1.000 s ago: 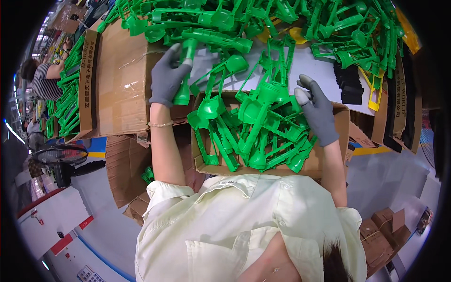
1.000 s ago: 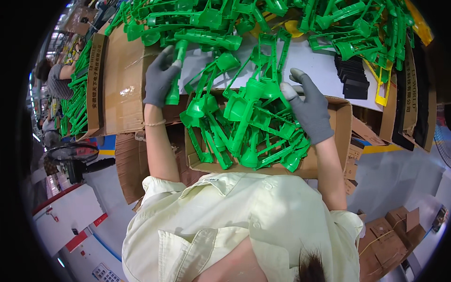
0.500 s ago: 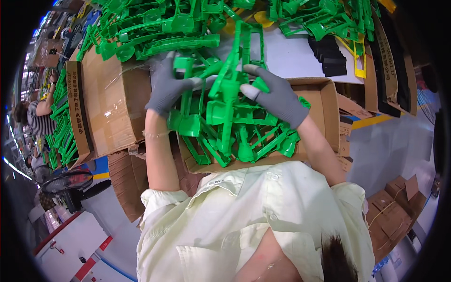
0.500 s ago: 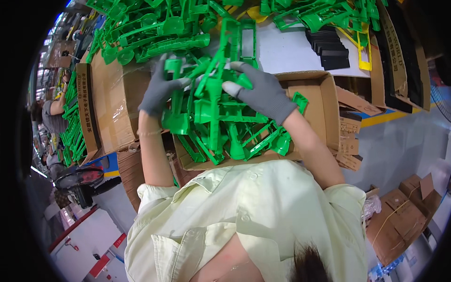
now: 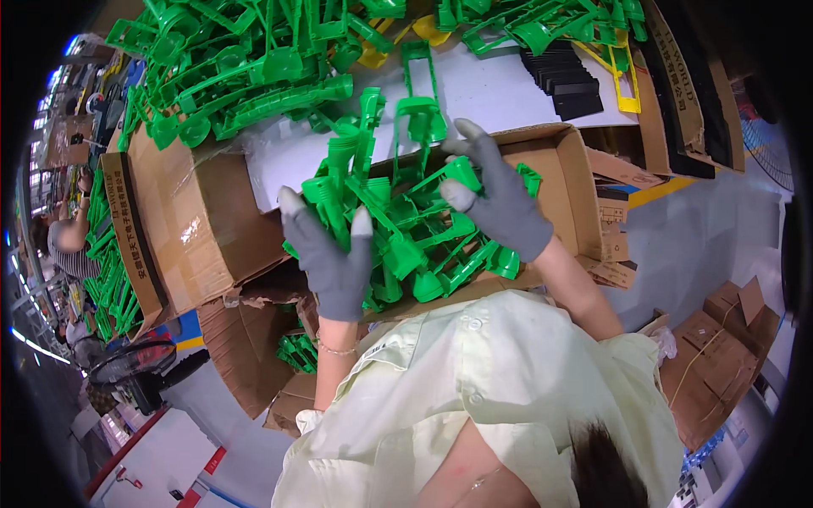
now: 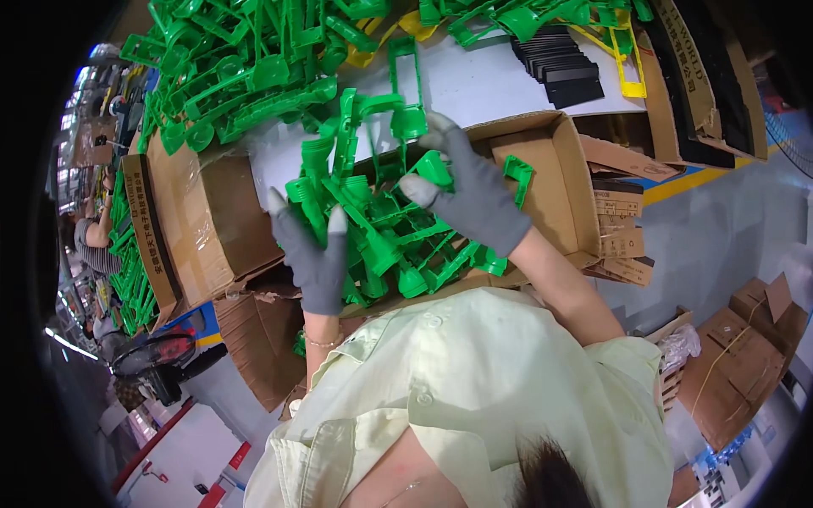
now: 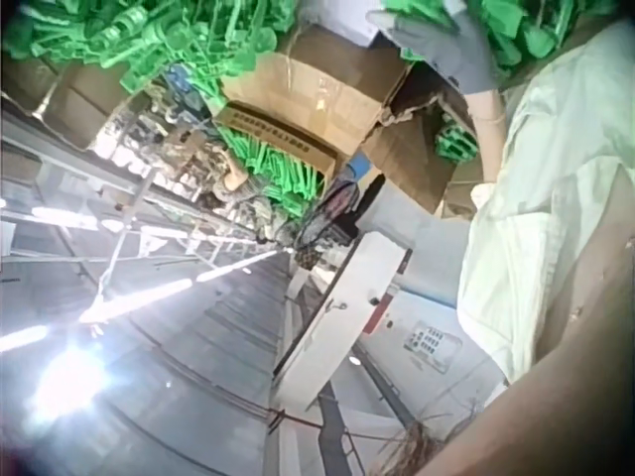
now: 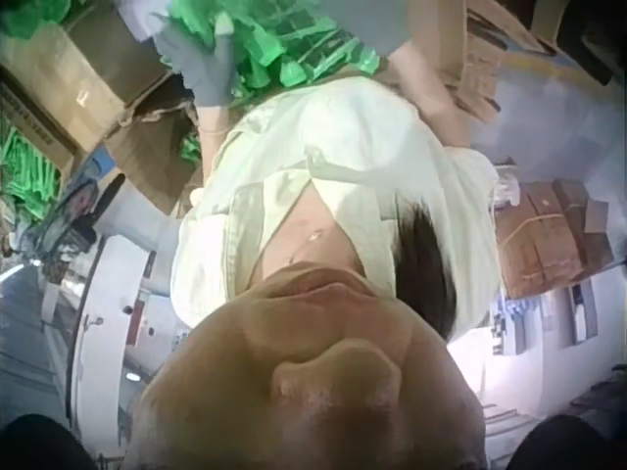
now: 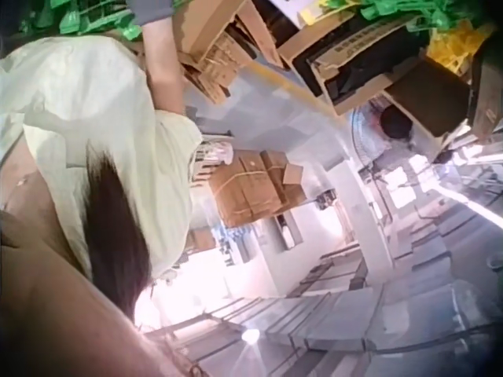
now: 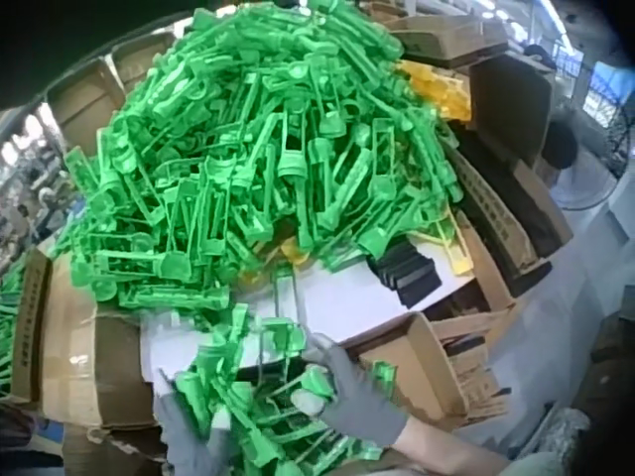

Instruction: Assembling black rectangular inserts into green plastic housing frames at an industrial workbench.

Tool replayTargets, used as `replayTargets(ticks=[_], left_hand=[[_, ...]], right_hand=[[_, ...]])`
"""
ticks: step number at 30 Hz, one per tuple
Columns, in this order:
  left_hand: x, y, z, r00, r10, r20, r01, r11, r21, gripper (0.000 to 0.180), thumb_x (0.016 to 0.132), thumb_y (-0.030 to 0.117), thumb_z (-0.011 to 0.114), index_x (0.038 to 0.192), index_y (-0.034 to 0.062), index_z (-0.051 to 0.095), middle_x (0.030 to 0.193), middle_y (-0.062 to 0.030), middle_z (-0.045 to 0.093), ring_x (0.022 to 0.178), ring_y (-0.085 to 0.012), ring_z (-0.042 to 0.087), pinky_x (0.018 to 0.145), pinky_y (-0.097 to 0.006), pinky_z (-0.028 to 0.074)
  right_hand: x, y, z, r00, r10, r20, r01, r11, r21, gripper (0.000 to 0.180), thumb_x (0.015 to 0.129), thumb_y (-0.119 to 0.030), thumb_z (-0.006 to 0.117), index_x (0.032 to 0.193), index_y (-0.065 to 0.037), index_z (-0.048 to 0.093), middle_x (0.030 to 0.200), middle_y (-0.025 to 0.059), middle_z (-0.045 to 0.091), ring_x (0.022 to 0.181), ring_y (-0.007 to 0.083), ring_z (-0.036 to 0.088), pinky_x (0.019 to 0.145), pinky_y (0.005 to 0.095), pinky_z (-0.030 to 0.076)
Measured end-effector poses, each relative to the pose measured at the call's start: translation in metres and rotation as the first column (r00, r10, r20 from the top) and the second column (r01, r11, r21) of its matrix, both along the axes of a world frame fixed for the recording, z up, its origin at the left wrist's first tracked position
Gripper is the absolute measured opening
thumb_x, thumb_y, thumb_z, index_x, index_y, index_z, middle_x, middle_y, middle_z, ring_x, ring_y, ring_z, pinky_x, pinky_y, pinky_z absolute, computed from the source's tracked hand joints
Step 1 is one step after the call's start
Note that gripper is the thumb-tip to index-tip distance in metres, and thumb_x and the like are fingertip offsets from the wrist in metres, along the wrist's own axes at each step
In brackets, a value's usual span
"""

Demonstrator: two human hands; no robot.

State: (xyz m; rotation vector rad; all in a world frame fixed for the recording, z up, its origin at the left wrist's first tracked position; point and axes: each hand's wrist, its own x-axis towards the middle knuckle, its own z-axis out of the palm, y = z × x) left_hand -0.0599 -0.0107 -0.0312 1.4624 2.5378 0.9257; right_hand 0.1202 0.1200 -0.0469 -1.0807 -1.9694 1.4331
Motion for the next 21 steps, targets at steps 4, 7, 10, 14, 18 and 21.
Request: replayTargets(ticks=[4, 7, 10, 14, 18, 21], left_hand=[[-0.003, -0.003, 0.0, 0.987, -0.06, 0.146, 0.05, 0.996, 0.073, 0.074, 0.085, 0.023, 0.062, 0.141, -0.0069, 0.023, 0.142, -0.0268, 0.033, 0.13, -0.0391, 0.033, 0.107, -0.042, 0.029], [0.002, -0.01, 0.013, 0.932, 0.0, 0.361, -0.006, 1.0, 0.016, 0.07, 0.086, 0.023, 0.062, 0.14, -0.0057, 0.028, 0.138, -0.0256, 0.039, 0.128, -0.0373, 0.039, 0.105, -0.04, 0.032], [-0.008, -0.011, 0.009, 0.999, -0.027, 0.018, 0.027, 0.999, -0.032, 0.064, 0.086, 0.026, 0.063, 0.136, -0.0032, 0.038, 0.134, -0.0245, 0.043, 0.126, -0.0365, 0.041, 0.104, -0.041, 0.033], [-0.017, -0.014, -0.006, 0.99, -0.058, -0.132, 0.036, 0.986, -0.163, 0.07, 0.086, 0.033, 0.062, 0.14, -0.0022, 0.033, 0.138, -0.0236, 0.04, 0.128, -0.0342, 0.039, 0.105, -0.041, 0.031], [-0.004, -0.022, -0.004, 0.873, -0.09, 0.479, -0.009, 0.98, 0.201, 0.078, 0.091, 0.041, 0.053, 0.145, -0.0022, 0.019, 0.145, -0.0202, 0.03, 0.131, -0.0287, 0.035, 0.107, -0.038, 0.029], [-0.01, -0.021, -0.008, 0.96, -0.103, 0.261, 0.07, 0.989, 0.133, 0.075, 0.093, 0.041, 0.049, 0.144, -0.0036, 0.019, 0.145, -0.0214, 0.031, 0.131, -0.0301, 0.035, 0.108, -0.038, 0.027]], right_hand=[[0.035, -0.001, 0.003, 0.986, -0.16, 0.048, 0.158, 0.986, 0.043, 0.062, 0.084, -0.033, 0.066, 0.135, -0.008, 0.041, 0.12, 0.0124, 0.058, 0.102, 0.0196, 0.059, 0.089, 0.0331, 0.047], [0.07, 0.006, 0.009, 0.946, -0.295, 0.133, 0.301, 0.953, -0.027, 0.064, 0.083, -0.037, 0.068, 0.133, -0.008, 0.043, 0.111, 0.0121, 0.063, 0.093, 0.021, 0.062, 0.082, 0.034, 0.05], [0.098, 0.006, -0.005, 0.76, -0.199, 0.619, 0.261, 0.965, -0.011, 0.07, 0.082, -0.05, 0.064, 0.133, -0.008, 0.043, 0.111, 0.0175, 0.061, 0.095, 0.0256, 0.062, 0.082, 0.0364, 0.049], [0.069, -0.021, -0.024, 0.914, -0.135, 0.383, 0.144, 0.99, 0.005, 0.071, 0.083, -0.052, 0.061, 0.134, -0.008, 0.04, 0.103, 0.0203, 0.063, 0.094, 0.0331, 0.063, 0.08, 0.0416, 0.048], [0.03, -0.035, -0.005, 0.9, 0.196, 0.39, -0.124, 0.972, -0.201, 0.078, 0.083, -0.047, 0.06, 0.141, -0.007, 0.026, 0.11, 0.023, 0.058, 0.098, 0.0401, 0.057, 0.079, 0.048, 0.046], [0.029, -0.039, -0.036, 0.87, 0.107, 0.481, -0.17, 0.981, 0.089, 0.08, 0.081, -0.048, 0.061, 0.14, -0.005, 0.027, 0.116, 0.0225, 0.055, 0.106, 0.0377, 0.054, 0.082, 0.0467, 0.046]])
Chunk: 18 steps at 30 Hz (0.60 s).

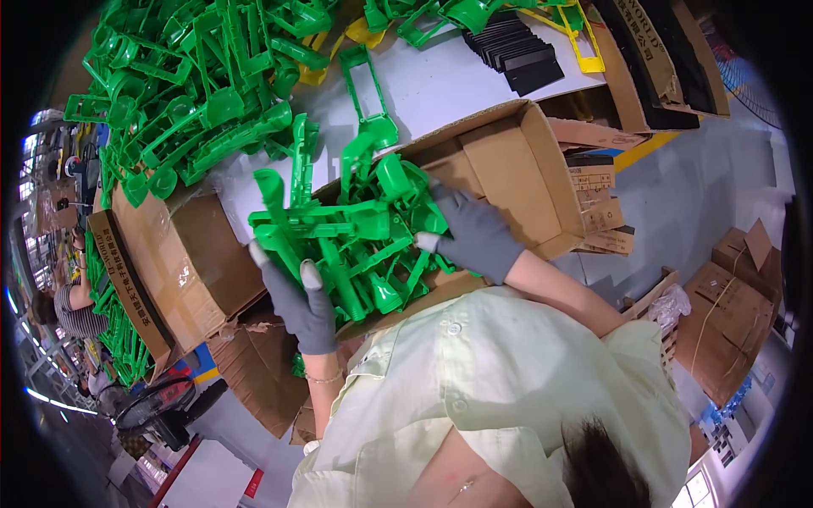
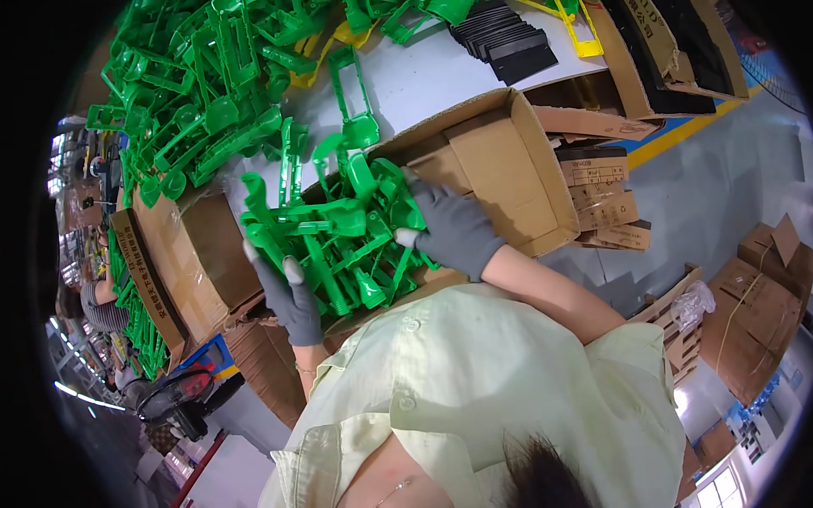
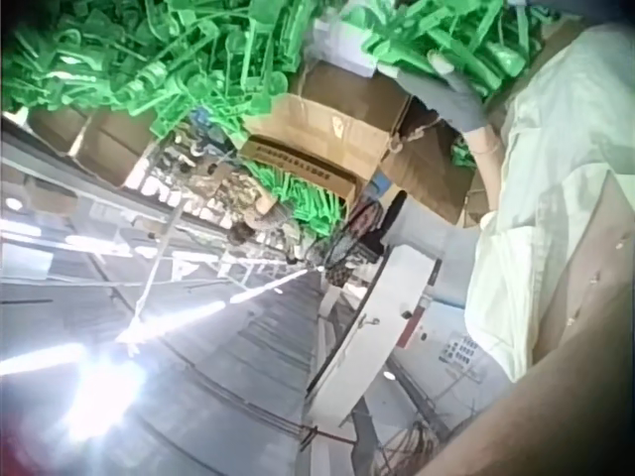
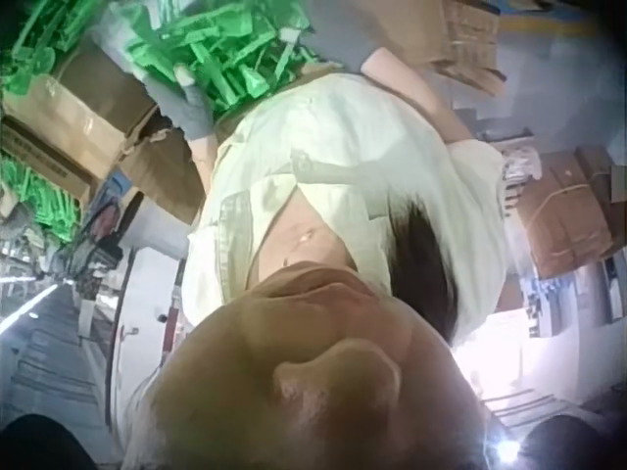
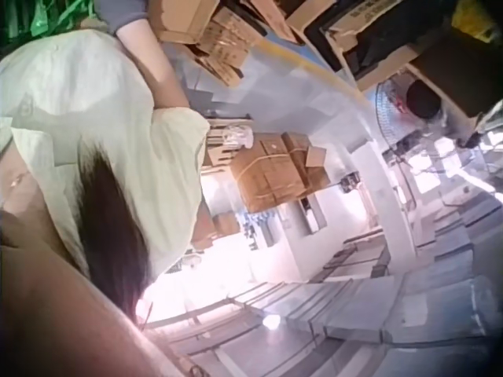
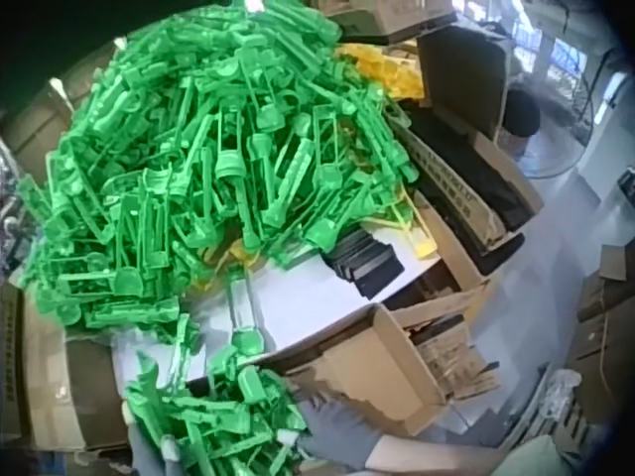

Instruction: Assembling black rectangular inserts into green plastic housing frames at an industrial workbench.

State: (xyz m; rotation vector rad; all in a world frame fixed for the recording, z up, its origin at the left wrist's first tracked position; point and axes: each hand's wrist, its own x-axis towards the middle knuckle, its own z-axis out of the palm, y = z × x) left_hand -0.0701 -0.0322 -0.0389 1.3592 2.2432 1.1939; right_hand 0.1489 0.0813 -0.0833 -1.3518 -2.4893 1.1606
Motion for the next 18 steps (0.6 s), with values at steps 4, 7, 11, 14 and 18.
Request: replayTargets(ticks=[4, 7, 11, 14, 18], left_hand=[[-0.002, -0.004, 0.006, 0.997, 0.06, -0.038, -0.059, 0.998, 0.027, 0.066, 0.097, 0.043, 0.04, 0.141, -0.0052, 0.029, 0.141, -0.0219, 0.035, 0.13, -0.0312, 0.036, 0.107, -0.039, 0.027], [-0.018, 0.0, 0.012, 0.991, 0.112, -0.077, -0.107, 0.992, 0.06, 0.05, 0.1, 0.032, 0.037, 0.13, -0.0068, 0.045, 0.13, -0.0199, 0.05, 0.119, -0.028, 0.049, 0.102, -0.036, 0.035], [-0.036, 0.032, 0.042, 0.976, 0.048, -0.212, -0.014, 0.987, 0.162, 0.04, 0.099, 0.022, 0.04, 0.122, -0.0079, 0.052, 0.122, -0.0181, 0.057, 0.111, -0.0258, 0.054, 0.096, -0.035, 0.04], [-0.034, 0.075, 0.073, 0.922, -0.076, -0.38, 0.149, 0.975, 0.168, 0.03, 0.093, 0.013, 0.049, 0.115, -0.0052, 0.058, 0.115, -0.0164, 0.061, 0.105, -0.0267, 0.058, 0.092, -0.035, 0.044], [-0.02, 0.152, 0.101, 0.719, -0.546, -0.429, 0.547, 0.826, -0.136, 0.025, 0.075, 0.004, 0.065, 0.1, 0.0077, 0.066, 0.103, -0.0091, 0.066, 0.094, -0.0281, 0.061, 0.081, -0.034, 0.049]], right_hand=[[0.022, 0.02, 0.019, 0.994, 0.03, -0.101, 0.0, 0.959, 0.283, 0.078, 0.078, -0.051, 0.063, 0.136, -0.006, 0.038, 0.128, 0.0196, 0.049, 0.119, 0.0347, 0.048, 0.093, 0.0443, 0.044], [0.054, 0.066, 0.05, 0.957, -0.203, -0.206, 0.229, 0.968, 0.107, 0.04, 0.078, -0.026, 0.069, 0.115, -0.013, 0.061, 0.105, 0.006, 0.064, 0.094, 0.0218, 0.061, 0.081, 0.0305, 0.05], [0.112, 0.159, 0.041, 0.982, -0.183, -0.055, 0.181, 0.799, 0.573, 0.02, 0.079, -0.011, 0.065, 0.1, -0.015, 0.066, 0.094, 0.0053, 0.061, 0.085, 0.0239, 0.062, 0.072, 0.0302, 0.049], [0.135, 0.196, 0.024, 0.996, 0.021, 0.084, -0.07, 0.766, 0.639, 0.028, 0.079, -0.012, 0.066, 0.106, -0.017, 0.063, 0.105, 0.0035, 0.059, 0.094, 0.0246, 0.059, 0.075, 0.0324, 0.049], [0.149, 0.214, 0.016, 0.982, 0.033, 0.186, -0.116, 0.882, 0.457, 0.033, 0.076, -0.018, 0.068, 0.107, -0.019, 0.059, 0.101, 0.002, 0.056, 0.097, 0.0242, 0.057, 0.078, 0.0366, 0.048]])
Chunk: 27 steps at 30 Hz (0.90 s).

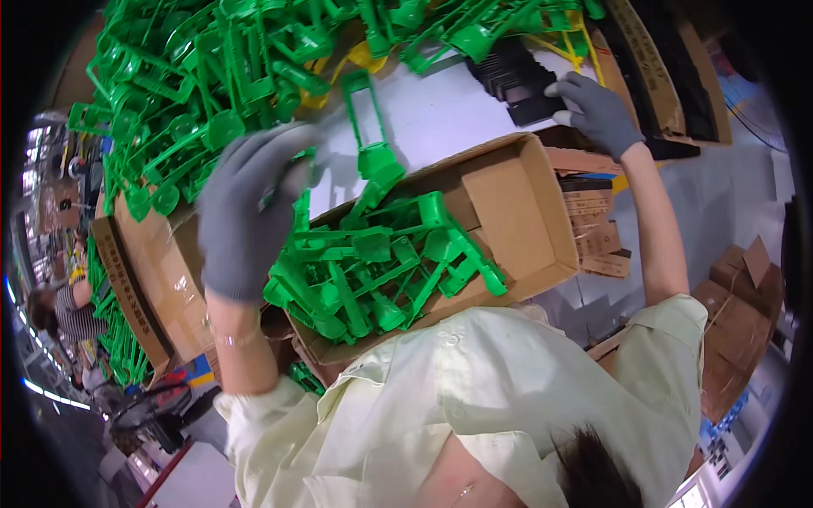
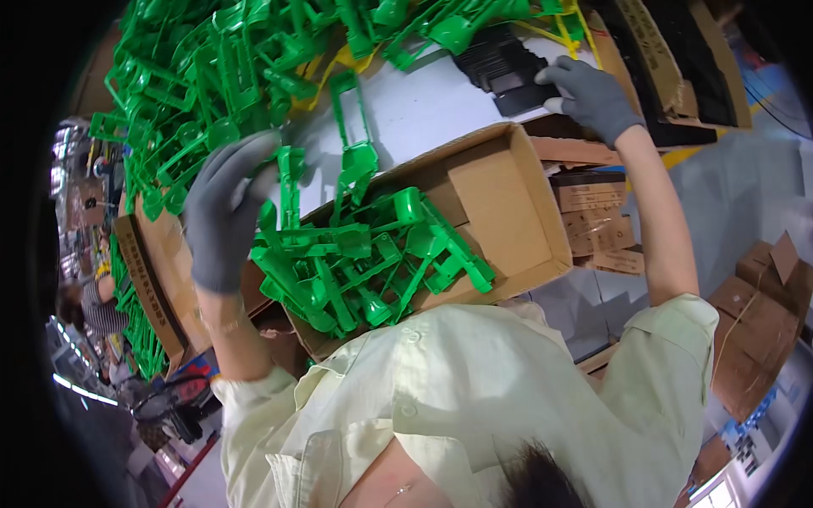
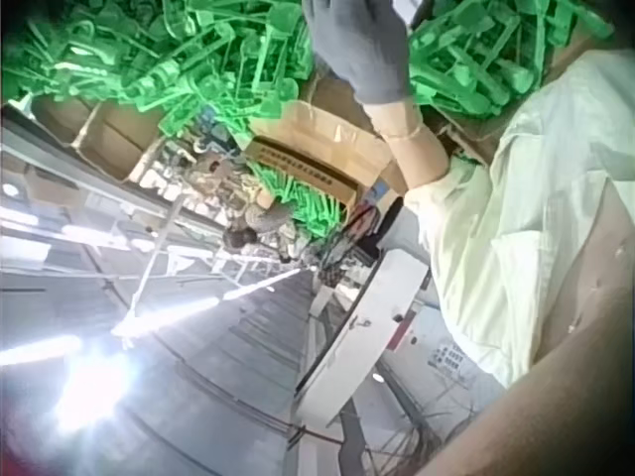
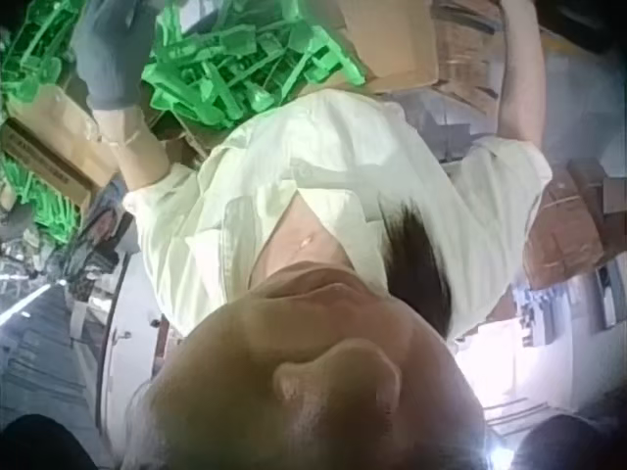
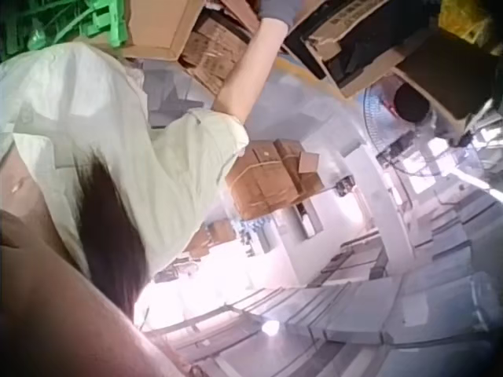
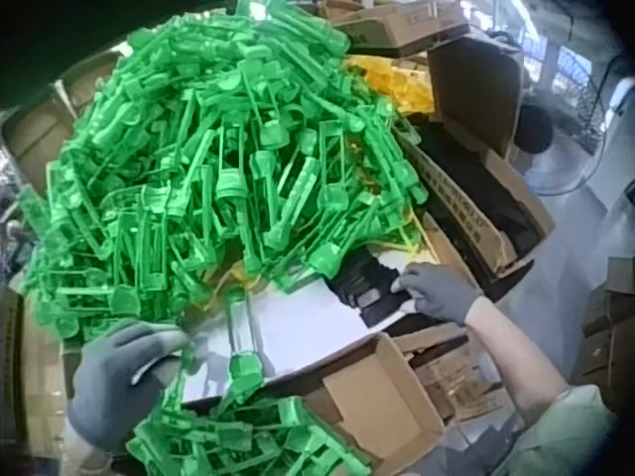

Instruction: Assembling black rectangular inserts into green plastic housing frames at an industrial workbench.

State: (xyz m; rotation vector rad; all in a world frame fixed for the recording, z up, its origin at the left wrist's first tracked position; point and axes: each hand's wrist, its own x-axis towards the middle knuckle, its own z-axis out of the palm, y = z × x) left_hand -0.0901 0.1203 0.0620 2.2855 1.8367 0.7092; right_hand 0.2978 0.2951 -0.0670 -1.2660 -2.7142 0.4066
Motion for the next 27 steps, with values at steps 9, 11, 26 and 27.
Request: replayTargets(ticks=[9, 11, 26, 27], left_hand=[[0.011, 0.094, -0.077, 0.66, -0.621, -0.422, 0.636, 0.761, -0.125, 0.031, 0.068, 0.006, 0.062, 0.098, 0.0118, 0.065, 0.105, -0.0056, 0.06, 0.103, -0.0254, 0.054, 0.083, -0.037, 0.047], [0.018, 0.087, -0.092, 0.598, -0.729, -0.334, 0.624, 0.685, -0.377, 0.021, 0.071, 0.009, 0.06, 0.092, 0.0106, 0.062, 0.106, -0.0065, 0.058, 0.108, -0.0255, 0.05, 0.087, -0.038, 0.044], [0.015, 0.071, 0.024, 0.955, -0.291, 0.057, 0.266, 0.926, 0.268, 0.03, 0.076, -0.002, 0.065, 0.105, 0.0054, 0.062, 0.101, -0.0074, 0.064, 0.091, -0.0207, 0.064, 0.075, -0.029, 0.051], [0.018, 0.054, 0.031, 0.935, -0.151, 0.319, 0.083, 0.973, 0.217, 0.02, 0.081, 0.0, 0.065, 0.1, -0.0002, 0.06, 0.103, -0.0087, 0.063, 0.092, -0.0196, 0.063, 0.076, -0.03, 0.051]], right_hand=[[-0.009, 0.009, 0.003, 0.999, -0.049, -0.021, 0.047, 0.994, -0.102, 0.031, 0.072, -0.016, 0.07, 0.099, -0.01, 0.056, 0.095, 0.0053, 0.057, 0.091, 0.0253, 0.057, 0.08, 0.0337, 0.045], [-0.009, 0.008, 0.003, 0.99, -0.094, -0.102, 0.08, 0.987, -0.136, 0.028, 0.073, -0.015, 0.069, 0.096, -0.008, 0.055, 0.089, 0.0053, 0.057, 0.084, 0.025, 0.057, 0.075, 0.0332, 0.046], [-0.029, -0.073, 0.048, 0.565, -0.588, -0.58, 0.206, 0.78, -0.59, 0.014, 0.089, -0.014, 0.059, 0.098, -0.005, 0.055, 0.077, 0.0009, 0.062, 0.061, 0.0025, 0.052, 0.054, 0.0169, 0.041], [-0.032, -0.084, 0.051, 0.504, -0.636, -0.585, 0.196, 0.744, -0.639, 0.014, 0.089, -0.014, 0.059, 0.098, -0.004, 0.055, 0.075, 0.0011, 0.061, 0.059, 0.0024, 0.051, 0.052, 0.0169, 0.04]])
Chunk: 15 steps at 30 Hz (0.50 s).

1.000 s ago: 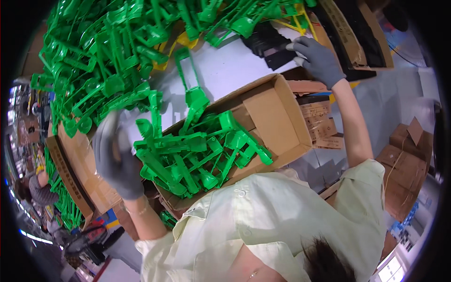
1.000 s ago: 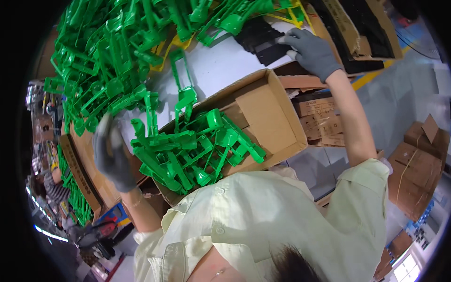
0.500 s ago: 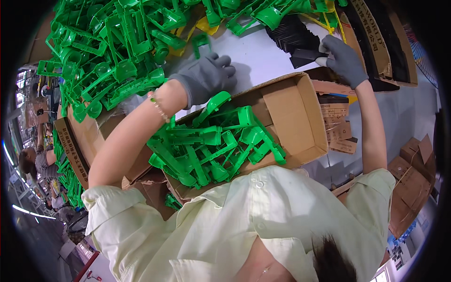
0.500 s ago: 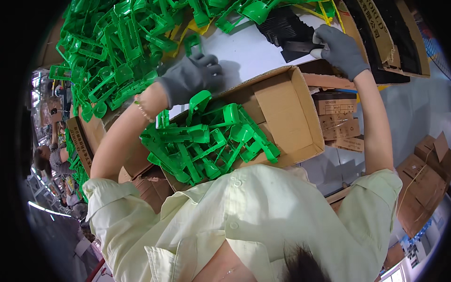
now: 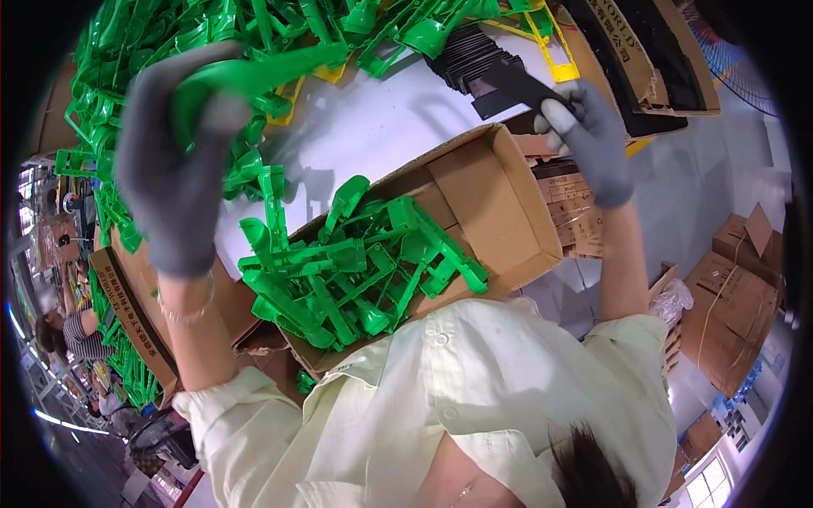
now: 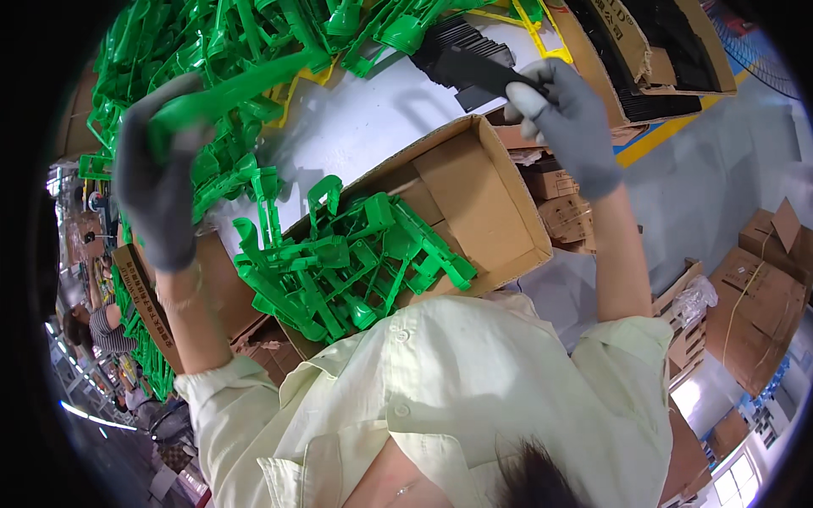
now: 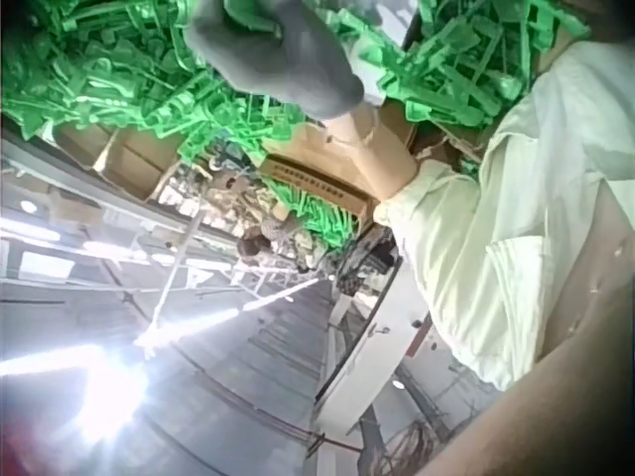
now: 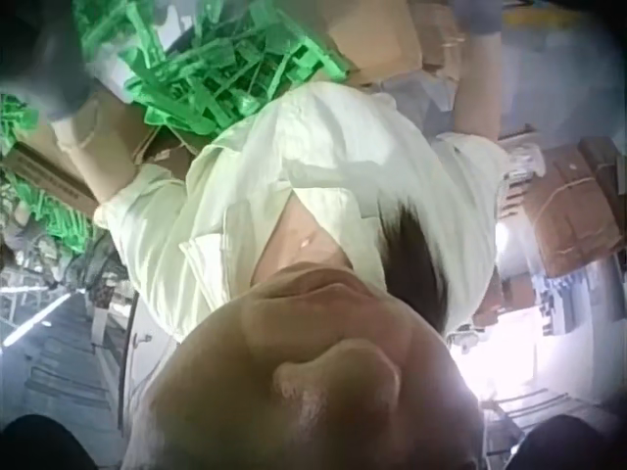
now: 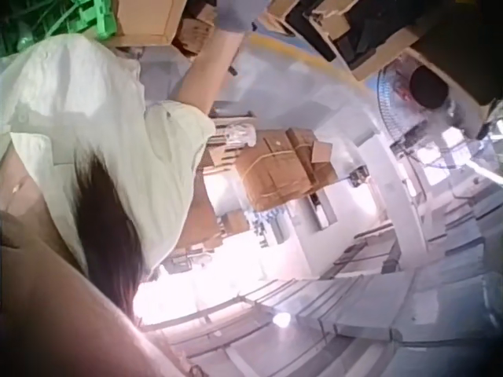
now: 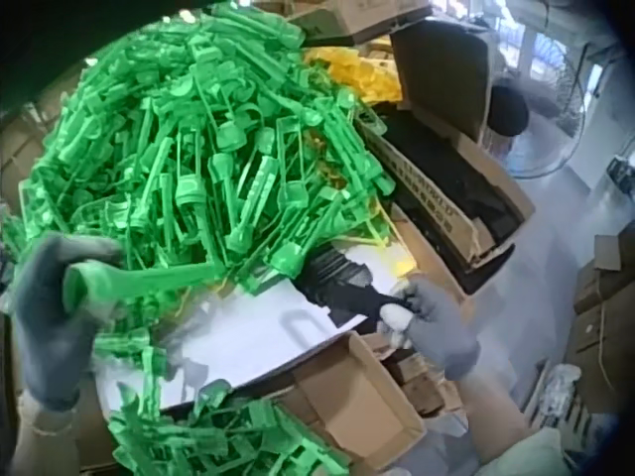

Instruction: Assembling black rectangular inserts into green plastic housing frames at an industrial workbench.

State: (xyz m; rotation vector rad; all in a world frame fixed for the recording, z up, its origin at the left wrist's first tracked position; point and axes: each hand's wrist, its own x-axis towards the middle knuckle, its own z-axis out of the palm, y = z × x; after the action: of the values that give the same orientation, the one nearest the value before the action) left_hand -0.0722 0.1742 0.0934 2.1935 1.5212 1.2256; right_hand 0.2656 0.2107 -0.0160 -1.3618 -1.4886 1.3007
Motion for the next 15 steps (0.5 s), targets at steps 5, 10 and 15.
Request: replayTargets(ticks=[5, 10, 15], left_hand=[[0.034, -0.074, -0.011, 0.574, 0.417, 0.705, 0.124, 0.807, -0.578, 0.034, 0.084, 0.005, 0.058, 0.115, -0.0028, 0.048, 0.104, -0.0156, 0.061, 0.098, -0.0263, 0.063, 0.078, -0.03, 0.056], [0.07, -0.098, -0.061, 0.309, 0.554, 0.773, 0.4, 0.661, -0.634, 0.038, 0.088, 0.007, 0.059, 0.122, -0.0053, 0.05, 0.103, -0.0155, 0.062, 0.095, -0.0247, 0.064, 0.078, -0.03, 0.057], [0.078, -0.104, -0.083, 0.33, 0.569, 0.753, 0.462, 0.599, -0.654, 0.031, 0.087, 0.008, 0.063, 0.114, -0.0056, 0.059, 0.096, -0.0121, 0.066, 0.079, -0.0162, 0.066, 0.071, -0.028, 0.058]], right_hand=[[-0.009, -0.052, 0.023, 0.974, -0.024, -0.227, 0.012, 0.998, -0.054, 0.011, 0.091, -0.011, 0.053, 0.1, -0.004, 0.054, 0.066, 0.0022, 0.058, 0.049, 0.0028, 0.047, 0.045, 0.017, 0.036], [-0.029, -0.099, 0.048, 0.96, -0.02, -0.278, -0.023, 0.988, -0.15, 0.013, 0.089, -0.01, 0.054, 0.1, -0.002, 0.055, 0.065, 0.0028, 0.057, 0.049, 0.0029, 0.047, 0.045, 0.017, 0.036], [-0.038, -0.101, 0.039, 0.994, 0.055, -0.095, -0.077, 0.965, -0.249, 0.017, 0.089, -0.012, 0.058, 0.102, -0.002, 0.057, 0.063, 0.0023, 0.058, 0.047, 0.0031, 0.048, 0.043, 0.0173, 0.035]])
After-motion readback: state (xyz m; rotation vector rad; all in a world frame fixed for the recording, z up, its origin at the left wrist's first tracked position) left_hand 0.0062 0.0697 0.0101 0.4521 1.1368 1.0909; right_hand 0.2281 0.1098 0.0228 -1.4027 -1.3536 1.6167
